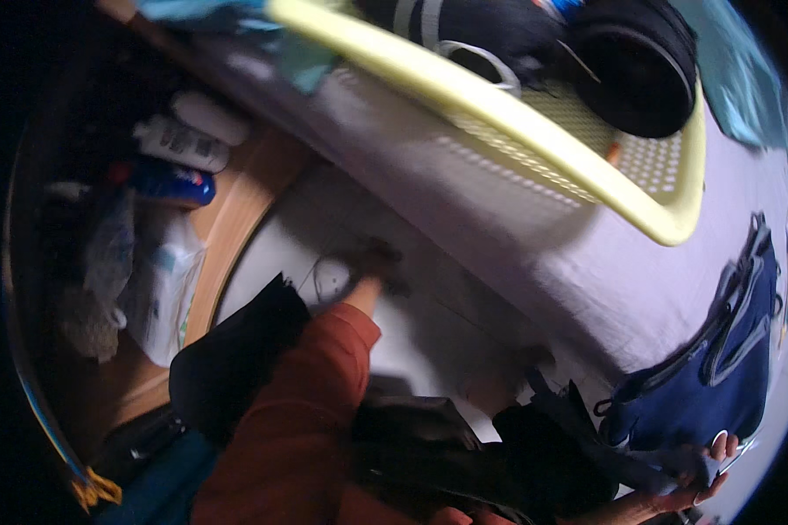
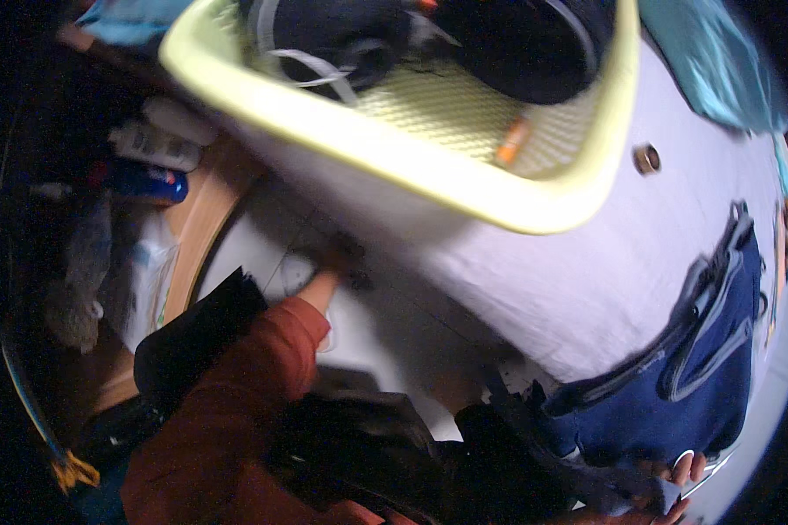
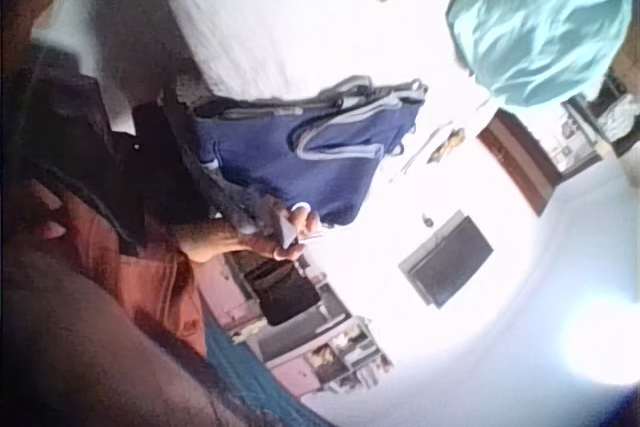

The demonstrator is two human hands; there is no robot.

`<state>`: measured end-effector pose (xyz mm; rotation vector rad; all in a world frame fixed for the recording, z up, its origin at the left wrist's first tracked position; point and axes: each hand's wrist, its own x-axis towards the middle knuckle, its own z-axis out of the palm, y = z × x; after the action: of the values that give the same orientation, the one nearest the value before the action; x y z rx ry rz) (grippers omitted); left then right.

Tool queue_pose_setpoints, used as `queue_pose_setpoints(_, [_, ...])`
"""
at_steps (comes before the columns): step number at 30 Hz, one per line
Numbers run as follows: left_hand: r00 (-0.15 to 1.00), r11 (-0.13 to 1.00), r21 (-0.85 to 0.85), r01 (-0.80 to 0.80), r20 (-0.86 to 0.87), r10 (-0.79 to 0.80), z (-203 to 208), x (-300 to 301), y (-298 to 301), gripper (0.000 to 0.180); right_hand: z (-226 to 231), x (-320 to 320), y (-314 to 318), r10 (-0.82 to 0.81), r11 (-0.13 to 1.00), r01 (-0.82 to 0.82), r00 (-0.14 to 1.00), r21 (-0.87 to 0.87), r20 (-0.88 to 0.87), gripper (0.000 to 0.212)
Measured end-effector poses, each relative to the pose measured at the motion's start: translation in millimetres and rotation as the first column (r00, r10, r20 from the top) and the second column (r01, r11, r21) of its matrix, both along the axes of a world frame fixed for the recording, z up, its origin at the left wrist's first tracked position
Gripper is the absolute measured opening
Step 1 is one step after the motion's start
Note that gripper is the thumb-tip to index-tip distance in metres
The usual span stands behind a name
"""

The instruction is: The person retrieves a stool and moves it into a bedroom, then gathers sewing supplies including scissors and a basket of thread. They remove a metal buckle from a blue bag strap, cut the strap with scissors, and reattach the buckle to the strap.

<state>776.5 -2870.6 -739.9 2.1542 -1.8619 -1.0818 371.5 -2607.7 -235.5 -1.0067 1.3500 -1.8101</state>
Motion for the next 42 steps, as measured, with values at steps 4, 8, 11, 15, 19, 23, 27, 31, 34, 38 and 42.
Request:
queue_pose_setpoints(4, [0.946,0.963,0.165,-0.211,-0.214,0.244,30.7,-7.5,19.1,0.044,-3.3,13.9,-4.8,-0.111,0.992,0.113,0.993,-0.051,0.044,0.055])
queue_pose_setpoints(8, [0.12,0.615,0.612,-0.497,-0.653,0.747,125.8,-0.6,4.9,0.011,-13.3,-20.4,20.5,-0.297,0.955,0.297,0.955,0.0,-0.001,0.05])
queue_pose_setpoints(11, [0.029,0.587,0.616,-0.526,-0.676,0.736,133.0,48.1,2.7,0.007,8.8,44.0,-32.6,-0.304,0.947,0.32,0.91,-0.013,0.281,0.034])
queue_pose_setpoints(15, [0.3,0.688,0.536,-0.49,-0.637,0.71,157.8,42.1,6.8,0.015,21.6,58.2,-47.4,0.088,0.968,0.037,0.875,-0.247,0.476,0.034])
queue_pose_setpoints(19, [0.894,0.95,0.21,-0.23,-0.34,0.291,87.8,23.7,24.6,0.026,20.4,64.5,-45.5,0.04,0.968,0.067,0.91,-0.241,0.413,0.034])
queue_pose_setpoints(23, [0.954,0.932,0.271,0.24,0.112,-0.279,82.1,-15.5,28.5,0.054,17.3,67.5,-42.9,-0.256,0.953,0.293,0.914,-0.075,0.314,0.033])
queue_pose_setpoints(27, [0.823,0.847,0.187,0.497,0.208,-0.529,57.9,-11.5,34.9,0.044,8.7,58.0,-34.6,-0.025,0.977,0.113,0.905,-0.183,0.425,0.033])
queue_pose_setpoints(31, [0.68,0.774,0.2,0.6,0.381,-0.626,22.9,16.3,41.1,0.038,3.2,54.7,-39.6,-0.003,0.965,0.131,0.873,-0.228,0.488,0.034])
queue_pose_setpoints(34, [0.75,0.828,0.181,0.531,0.355,-0.559,38.6,11.8,48.7,0.032,7.0,56.9,-41.5,-0.245,0.902,0.392,0.809,-0.18,0.534,0.03])
queue_pose_setpoints(38, [0.756,0.785,0.21,0.583,0.213,-0.619,109.1,-33.2,43.2,0.037,16.2,53.0,-27.8,0.002,0.974,0.097,0.901,-0.206,0.435,0.031])
queue_pose_setpoints(42, [0.736,0.808,0.285,0.516,0.335,-0.588,60.2,3.3,78.8,0.033,12.8,57.6,-44.8,0.143,0.964,-0.002,0.85,-0.268,0.506,0.03])
